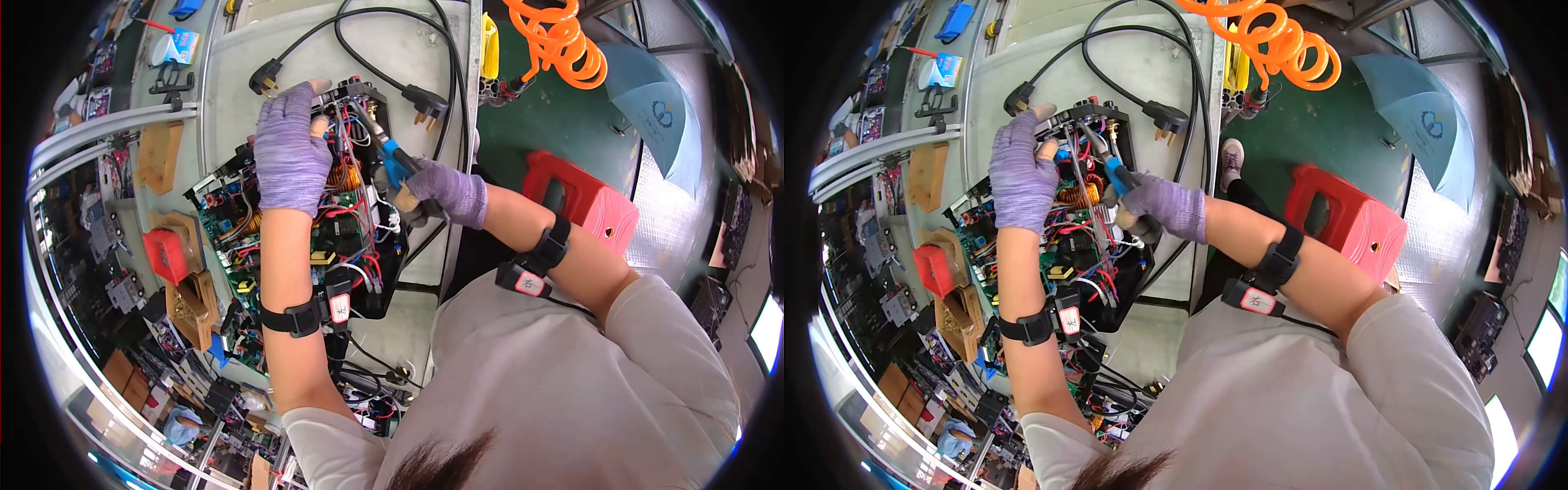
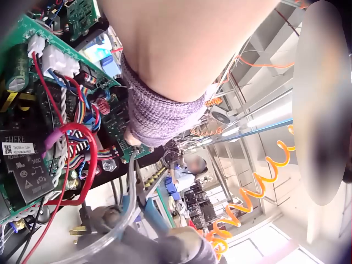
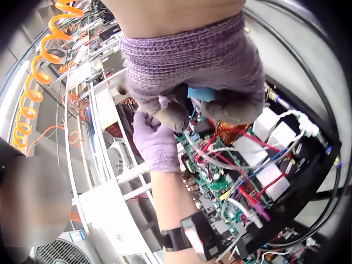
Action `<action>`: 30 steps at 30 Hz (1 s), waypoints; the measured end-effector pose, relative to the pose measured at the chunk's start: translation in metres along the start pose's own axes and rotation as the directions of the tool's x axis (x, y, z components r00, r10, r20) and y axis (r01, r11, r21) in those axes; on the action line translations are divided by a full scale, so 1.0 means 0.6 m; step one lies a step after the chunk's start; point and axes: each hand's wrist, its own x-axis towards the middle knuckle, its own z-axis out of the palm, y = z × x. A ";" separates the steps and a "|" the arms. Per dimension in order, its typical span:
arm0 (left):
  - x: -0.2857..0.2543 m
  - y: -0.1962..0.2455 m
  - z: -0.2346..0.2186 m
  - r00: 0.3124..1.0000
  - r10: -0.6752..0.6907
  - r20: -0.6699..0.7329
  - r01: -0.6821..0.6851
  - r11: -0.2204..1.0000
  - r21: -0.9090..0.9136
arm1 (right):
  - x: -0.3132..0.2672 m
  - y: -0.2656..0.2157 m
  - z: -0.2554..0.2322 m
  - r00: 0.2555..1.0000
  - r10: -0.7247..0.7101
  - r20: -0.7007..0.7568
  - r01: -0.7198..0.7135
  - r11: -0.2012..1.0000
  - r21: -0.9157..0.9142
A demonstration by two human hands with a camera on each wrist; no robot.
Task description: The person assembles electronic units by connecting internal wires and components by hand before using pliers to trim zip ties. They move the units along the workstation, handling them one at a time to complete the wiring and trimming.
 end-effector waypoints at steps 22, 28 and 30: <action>-0.448 0.063 -0.025 0.520 -0.851 0.081 0.545 0.257 -0.798 | -0.148 -0.059 -0.024 0.877 -0.211 -0.432 -0.197 0.662 -0.723; -0.469 0.039 0.048 0.565 -0.790 0.236 0.342 -0.036 -0.939 | -0.052 -0.114 0.034 0.765 -0.636 0.100 0.024 -0.127 -0.992; -0.441 0.073 0.024 0.468 -0.854 0.228 0.406 -0.021 -0.914 | -0.011 -0.135 0.050 0.666 -0.708 0.234 0.023 -0.295 -0.955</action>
